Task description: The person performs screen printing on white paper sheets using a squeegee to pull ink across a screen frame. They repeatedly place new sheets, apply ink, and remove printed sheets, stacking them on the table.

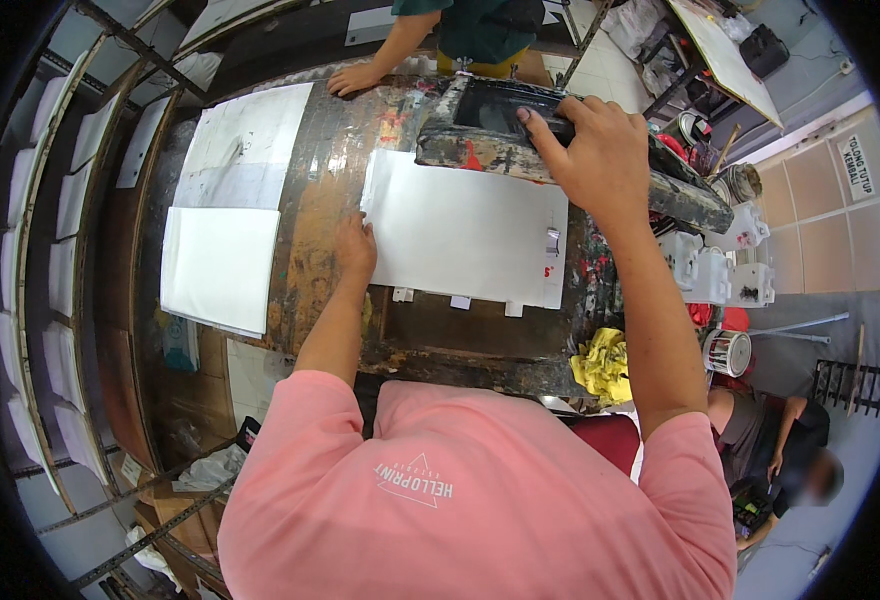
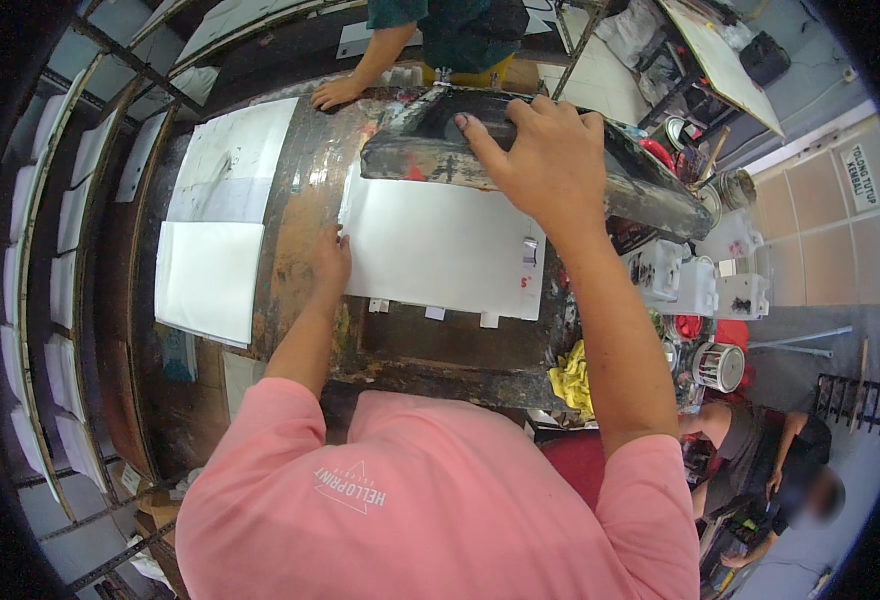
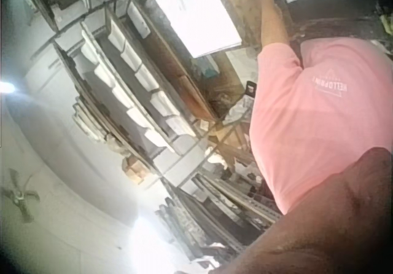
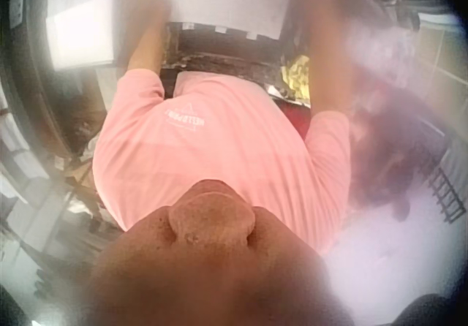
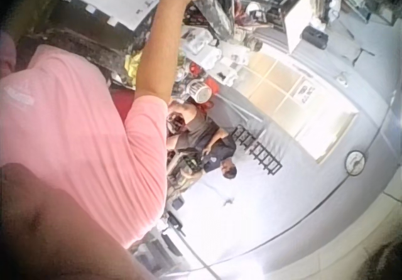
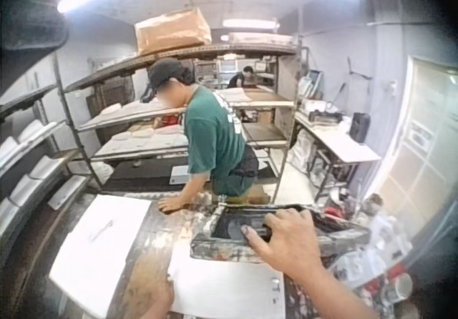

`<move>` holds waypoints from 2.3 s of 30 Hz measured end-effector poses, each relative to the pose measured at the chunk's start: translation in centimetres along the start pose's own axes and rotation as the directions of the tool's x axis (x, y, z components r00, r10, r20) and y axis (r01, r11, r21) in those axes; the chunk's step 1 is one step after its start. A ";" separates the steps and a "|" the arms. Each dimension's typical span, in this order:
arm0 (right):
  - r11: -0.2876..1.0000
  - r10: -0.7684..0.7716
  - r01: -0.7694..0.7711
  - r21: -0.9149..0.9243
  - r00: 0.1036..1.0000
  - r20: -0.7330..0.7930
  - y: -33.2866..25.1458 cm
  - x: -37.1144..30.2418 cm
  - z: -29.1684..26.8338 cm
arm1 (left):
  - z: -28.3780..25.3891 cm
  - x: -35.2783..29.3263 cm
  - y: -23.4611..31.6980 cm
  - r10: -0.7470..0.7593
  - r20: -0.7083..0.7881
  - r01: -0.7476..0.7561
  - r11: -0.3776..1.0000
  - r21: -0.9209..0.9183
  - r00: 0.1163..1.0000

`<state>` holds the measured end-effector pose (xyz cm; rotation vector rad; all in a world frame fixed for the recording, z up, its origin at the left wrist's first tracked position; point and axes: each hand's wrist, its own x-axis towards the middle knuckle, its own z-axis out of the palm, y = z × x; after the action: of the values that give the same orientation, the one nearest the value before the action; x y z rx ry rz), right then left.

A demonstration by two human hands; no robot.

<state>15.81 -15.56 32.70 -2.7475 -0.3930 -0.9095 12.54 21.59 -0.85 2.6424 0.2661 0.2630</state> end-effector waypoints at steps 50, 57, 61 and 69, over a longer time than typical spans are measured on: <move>0.995 -0.041 0.045 -0.090 0.998 0.045 0.7 -1.0 0.9 | -3.9 -11.7 20.9 0.278 0.203 -0.004 0.600 -0.800 0.939; 0.999 -0.043 0.036 0.024 0.831 0.554 1.0 -14.0 4.9 | -12.6 -12.8 19.1 0.227 0.701 0.715 -0.431 -0.550 0.676; 0.995 -0.024 -0.033 0.095 0.841 0.541 0.1 -22.4 8.7 | -4.9 -14.7 13.9 -0.015 0.906 0.821 -0.416 -0.390 0.422; 0.992 0.058 -0.114 0.047 0.762 0.644 -0.9 -25.2 13.1 | -0.6 -14.7 11.8 -0.049 0.958 0.910 -0.302 -0.285 0.283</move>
<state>3.24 -15.51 7.23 -2.8910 -0.3907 0.1167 -0.05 8.19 3.21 0.6461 0.8185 -0.7112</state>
